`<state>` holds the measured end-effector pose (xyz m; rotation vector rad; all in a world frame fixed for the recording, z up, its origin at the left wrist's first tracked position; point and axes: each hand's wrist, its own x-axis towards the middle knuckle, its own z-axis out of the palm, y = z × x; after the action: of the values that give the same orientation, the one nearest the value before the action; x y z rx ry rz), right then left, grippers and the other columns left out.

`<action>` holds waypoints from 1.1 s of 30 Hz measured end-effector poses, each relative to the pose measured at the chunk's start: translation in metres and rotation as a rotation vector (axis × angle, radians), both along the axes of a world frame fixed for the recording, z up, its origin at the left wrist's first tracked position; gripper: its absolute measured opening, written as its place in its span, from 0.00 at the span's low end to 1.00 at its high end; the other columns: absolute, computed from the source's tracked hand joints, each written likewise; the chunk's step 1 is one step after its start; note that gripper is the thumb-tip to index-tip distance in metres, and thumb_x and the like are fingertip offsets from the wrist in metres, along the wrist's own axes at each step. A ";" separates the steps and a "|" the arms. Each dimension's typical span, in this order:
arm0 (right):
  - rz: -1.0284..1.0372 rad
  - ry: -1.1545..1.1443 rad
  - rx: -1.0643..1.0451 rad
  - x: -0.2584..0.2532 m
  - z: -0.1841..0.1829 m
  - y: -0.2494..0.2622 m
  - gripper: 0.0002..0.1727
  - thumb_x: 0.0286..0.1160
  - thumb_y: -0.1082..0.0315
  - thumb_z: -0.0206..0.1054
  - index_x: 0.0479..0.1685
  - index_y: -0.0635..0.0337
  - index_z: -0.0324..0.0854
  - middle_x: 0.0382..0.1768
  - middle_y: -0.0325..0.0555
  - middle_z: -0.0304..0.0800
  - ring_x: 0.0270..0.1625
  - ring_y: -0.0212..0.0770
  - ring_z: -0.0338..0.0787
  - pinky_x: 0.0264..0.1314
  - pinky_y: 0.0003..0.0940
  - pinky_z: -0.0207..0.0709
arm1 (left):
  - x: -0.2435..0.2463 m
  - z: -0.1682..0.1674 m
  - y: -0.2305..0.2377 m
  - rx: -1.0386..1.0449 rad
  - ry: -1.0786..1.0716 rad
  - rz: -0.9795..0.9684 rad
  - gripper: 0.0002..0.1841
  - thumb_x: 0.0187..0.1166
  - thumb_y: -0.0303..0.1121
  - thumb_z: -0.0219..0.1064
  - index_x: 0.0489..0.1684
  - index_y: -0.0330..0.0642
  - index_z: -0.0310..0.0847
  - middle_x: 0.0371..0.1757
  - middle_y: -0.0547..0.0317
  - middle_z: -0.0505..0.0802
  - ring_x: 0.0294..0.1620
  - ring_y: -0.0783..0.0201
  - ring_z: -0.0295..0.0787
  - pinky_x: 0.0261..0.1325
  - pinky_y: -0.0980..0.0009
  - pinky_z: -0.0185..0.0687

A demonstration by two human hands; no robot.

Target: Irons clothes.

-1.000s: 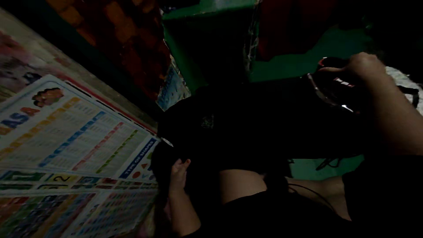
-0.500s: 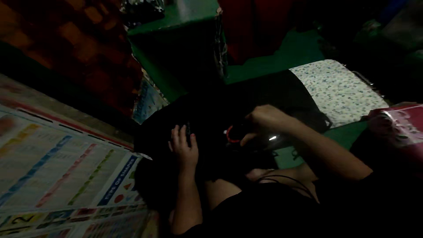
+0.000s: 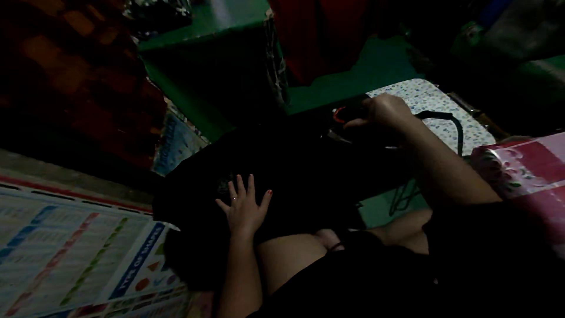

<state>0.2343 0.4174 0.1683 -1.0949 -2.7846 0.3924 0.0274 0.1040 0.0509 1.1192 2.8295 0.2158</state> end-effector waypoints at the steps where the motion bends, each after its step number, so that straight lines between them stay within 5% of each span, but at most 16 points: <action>1: -0.039 0.007 0.008 -0.004 0.001 0.012 0.34 0.71 0.35 0.74 0.48 0.63 0.89 0.44 0.65 0.92 0.53 0.69 0.91 0.54 0.74 0.78 | 0.000 0.000 0.000 -0.001 0.002 0.001 0.45 0.83 0.71 0.44 0.97 0.52 0.49 0.97 0.45 0.50 0.97 0.37 0.36 0.84 0.21 0.21; 10: -0.087 -0.025 -0.077 -0.022 0.007 0.046 0.40 0.71 0.33 0.72 0.48 0.72 0.86 0.52 0.72 0.89 0.61 0.72 0.88 0.61 0.76 0.75 | -0.002 -0.004 -0.002 0.059 -0.010 0.021 0.41 0.86 0.68 0.45 0.96 0.56 0.52 0.97 0.49 0.52 0.97 0.41 0.37 0.86 0.24 0.20; 13: 0.017 0.001 -0.119 -0.016 0.005 0.025 0.37 0.72 0.36 0.74 0.48 0.70 0.88 0.49 0.69 0.90 0.58 0.70 0.89 0.61 0.75 0.76 | 0.002 -0.001 -0.003 0.100 0.001 0.017 0.39 0.88 0.65 0.45 0.94 0.52 0.57 0.96 0.46 0.56 0.96 0.39 0.41 0.87 0.23 0.23; 16: 0.164 0.005 -0.120 -0.014 0.001 -0.021 0.32 0.73 0.39 0.74 0.59 0.60 0.89 0.53 0.63 0.92 0.61 0.65 0.90 0.65 0.72 0.77 | 0.000 0.001 -0.004 0.158 -0.051 0.015 0.37 0.90 0.62 0.43 0.93 0.50 0.58 0.95 0.45 0.57 0.96 0.40 0.41 0.87 0.24 0.20; 17: 0.194 0.014 -0.120 -0.015 0.001 -0.042 0.32 0.72 0.39 0.75 0.54 0.63 0.89 0.50 0.63 0.92 0.58 0.65 0.90 0.62 0.71 0.78 | -0.001 0.001 -0.005 0.255 -0.076 -0.010 0.34 0.92 0.57 0.44 0.92 0.46 0.61 0.93 0.43 0.61 0.96 0.38 0.45 0.87 0.24 0.22; 18: 0.215 0.021 -0.122 -0.016 0.002 -0.065 0.32 0.72 0.38 0.75 0.50 0.63 0.89 0.46 0.61 0.92 0.55 0.63 0.91 0.59 0.70 0.80 | 0.000 0.000 -0.006 0.411 -0.093 -0.052 0.31 0.93 0.51 0.45 0.88 0.40 0.66 0.90 0.39 0.67 0.93 0.38 0.52 0.88 0.27 0.27; 20: 0.283 0.075 -0.121 -0.025 -0.002 -0.107 0.31 0.71 0.37 0.75 0.43 0.62 0.90 0.40 0.57 0.93 0.49 0.59 0.92 0.53 0.67 0.83 | 0.003 0.001 -0.004 0.741 -0.032 -0.222 0.29 0.93 0.44 0.45 0.78 0.27 0.73 0.80 0.32 0.78 0.83 0.42 0.72 0.87 0.45 0.59; 23: 0.419 0.095 -0.150 -0.049 -0.003 -0.152 0.30 0.75 0.41 0.73 0.48 0.65 0.87 0.42 0.60 0.92 0.51 0.61 0.92 0.52 0.65 0.81 | 0.024 0.036 0.011 0.969 0.241 -0.543 0.41 0.92 0.59 0.39 0.68 0.21 0.78 0.69 0.30 0.86 0.75 0.47 0.82 0.81 0.55 0.71; 25: 0.531 0.100 -0.159 -0.057 0.002 -0.169 0.26 0.83 0.53 0.70 0.64 0.68 0.82 0.57 0.65 0.89 0.63 0.64 0.89 0.63 0.63 0.79 | 0.038 0.064 0.021 0.934 0.374 -0.672 0.47 0.89 0.66 0.34 0.69 0.24 0.77 0.68 0.32 0.87 0.73 0.47 0.83 0.80 0.56 0.70; 27: 0.649 0.197 -0.086 -0.044 0.012 -0.175 0.21 0.84 0.65 0.67 0.68 0.72 0.81 0.69 0.70 0.81 0.71 0.67 0.82 0.73 0.62 0.70 | 0.045 0.084 0.028 0.785 0.392 -0.733 0.51 0.85 0.71 0.32 0.76 0.24 0.72 0.70 0.32 0.86 0.72 0.43 0.84 0.79 0.50 0.69; 30: 0.703 0.623 0.193 0.011 0.010 -0.162 0.11 0.76 0.72 0.71 0.53 0.67 0.89 0.57 0.64 0.90 0.61 0.62 0.89 0.69 0.58 0.78 | 0.049 0.096 0.034 0.521 0.286 -0.712 0.42 0.83 0.60 0.51 0.84 0.28 0.67 0.65 0.29 0.89 0.60 0.31 0.90 0.65 0.35 0.77; 32: 0.533 0.959 0.377 0.054 -0.020 -0.136 0.08 0.78 0.67 0.70 0.40 0.63 0.91 0.44 0.56 0.94 0.51 0.52 0.94 0.59 0.49 0.84 | 0.046 0.092 0.042 0.354 0.267 -0.727 0.42 0.80 0.64 0.59 0.77 0.30 0.76 0.53 0.30 0.94 0.51 0.29 0.92 0.54 0.31 0.81; 33: 0.390 1.100 0.410 0.075 -0.043 -0.120 0.12 0.80 0.65 0.68 0.33 0.64 0.89 0.36 0.51 0.95 0.44 0.44 0.94 0.51 0.41 0.85 | 0.045 0.088 0.047 0.299 0.297 -0.751 0.39 0.77 0.64 0.63 0.66 0.30 0.84 0.47 0.33 0.95 0.46 0.31 0.94 0.48 0.31 0.83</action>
<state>0.3096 0.2973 0.1248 -0.1129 -1.8995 0.2968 0.0725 0.1507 0.1385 2.3398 2.4000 0.4399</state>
